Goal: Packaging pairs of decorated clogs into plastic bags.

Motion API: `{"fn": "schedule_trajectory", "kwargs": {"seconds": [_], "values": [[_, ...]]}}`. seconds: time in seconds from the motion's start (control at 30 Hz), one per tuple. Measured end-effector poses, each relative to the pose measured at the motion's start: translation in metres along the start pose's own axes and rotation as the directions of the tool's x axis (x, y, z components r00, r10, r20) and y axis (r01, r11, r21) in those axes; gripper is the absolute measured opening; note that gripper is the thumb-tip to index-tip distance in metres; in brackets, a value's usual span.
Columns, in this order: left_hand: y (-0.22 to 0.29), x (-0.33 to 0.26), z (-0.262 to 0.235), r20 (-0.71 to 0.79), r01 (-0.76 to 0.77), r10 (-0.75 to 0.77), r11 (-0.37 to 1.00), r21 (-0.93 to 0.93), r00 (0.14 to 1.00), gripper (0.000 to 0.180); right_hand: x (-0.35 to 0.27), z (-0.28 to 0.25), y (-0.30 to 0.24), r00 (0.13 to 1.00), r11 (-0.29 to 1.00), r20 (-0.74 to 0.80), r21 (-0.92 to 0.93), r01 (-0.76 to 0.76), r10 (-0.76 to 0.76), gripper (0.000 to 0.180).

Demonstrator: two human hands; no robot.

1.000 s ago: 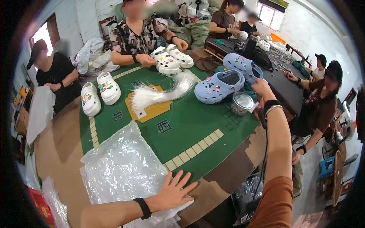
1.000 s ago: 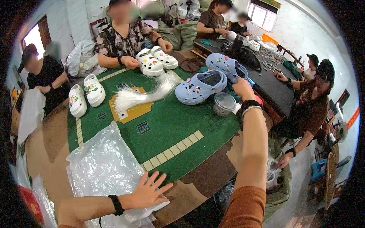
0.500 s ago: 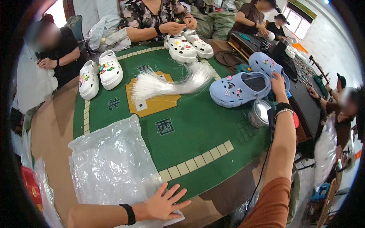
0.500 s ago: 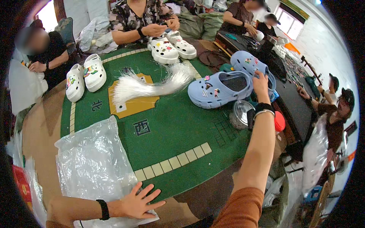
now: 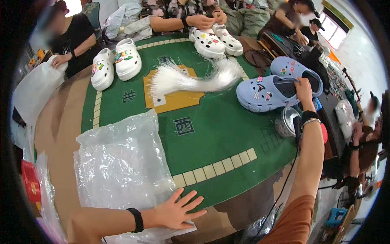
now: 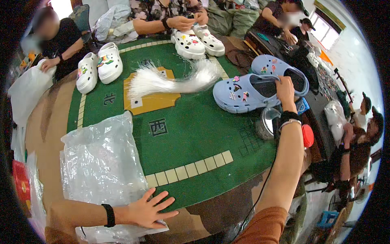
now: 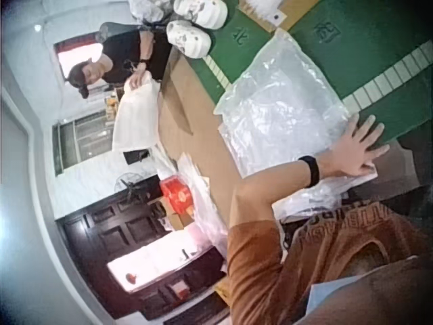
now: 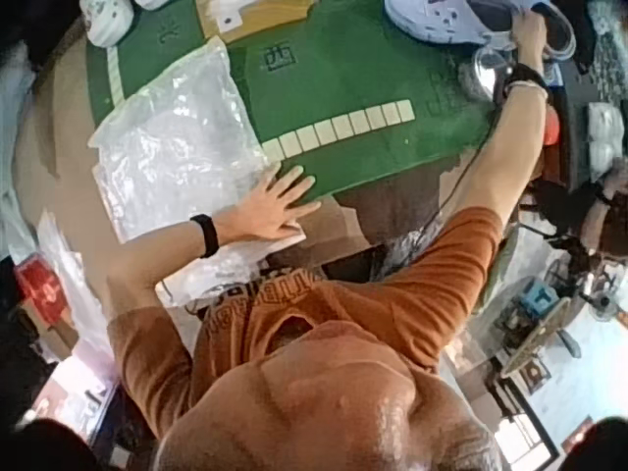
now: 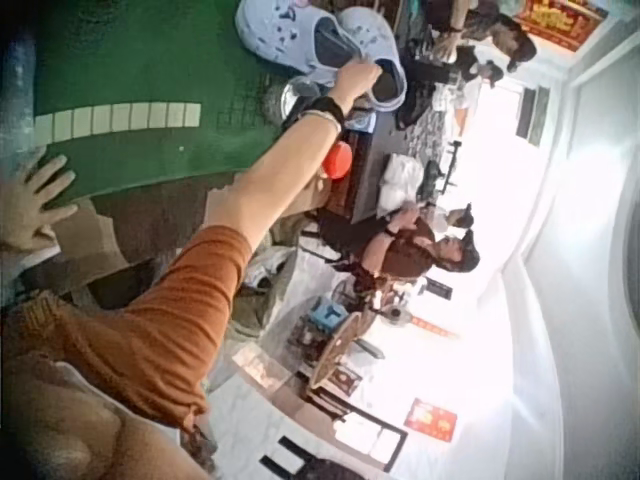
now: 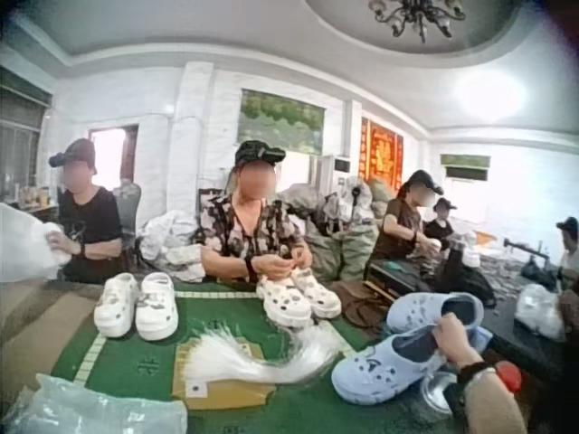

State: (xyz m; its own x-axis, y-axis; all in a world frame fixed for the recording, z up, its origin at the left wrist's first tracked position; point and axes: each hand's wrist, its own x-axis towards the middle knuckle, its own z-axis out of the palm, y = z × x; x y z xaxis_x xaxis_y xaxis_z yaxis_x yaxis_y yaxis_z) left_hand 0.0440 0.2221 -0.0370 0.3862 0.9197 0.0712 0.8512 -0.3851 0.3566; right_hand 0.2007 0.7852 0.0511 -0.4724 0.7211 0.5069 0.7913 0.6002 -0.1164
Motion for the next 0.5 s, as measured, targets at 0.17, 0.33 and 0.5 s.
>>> {"fn": "schedule_trajectory", "kwargs": {"seconds": [0.17, 0.33, 0.5], "values": [[0.000, -0.004, 0.002, 0.010, -0.021, 0.021, 1.000, -0.022, 1.000, 0.056, -0.005, 0.007, -0.020, 0.978, 0.995, -0.207, -0.091, -0.031, 0.012, 0.023], [-0.001, -0.005, -0.004, 0.033, -0.019, 0.019, 1.000, 0.002, 0.999, 0.057, 0.010, -0.027, -0.060, 0.941, 0.988, -0.324, -0.147, 0.048, -0.094, 0.023], [0.000, -0.009, 0.004, 0.055, -0.021, 0.021, 1.000, 0.008, 0.998, 0.057, 0.019, -0.090, -0.113, 0.904, 0.991, -0.412, 0.024, 0.134, -0.113, 0.025]]}}
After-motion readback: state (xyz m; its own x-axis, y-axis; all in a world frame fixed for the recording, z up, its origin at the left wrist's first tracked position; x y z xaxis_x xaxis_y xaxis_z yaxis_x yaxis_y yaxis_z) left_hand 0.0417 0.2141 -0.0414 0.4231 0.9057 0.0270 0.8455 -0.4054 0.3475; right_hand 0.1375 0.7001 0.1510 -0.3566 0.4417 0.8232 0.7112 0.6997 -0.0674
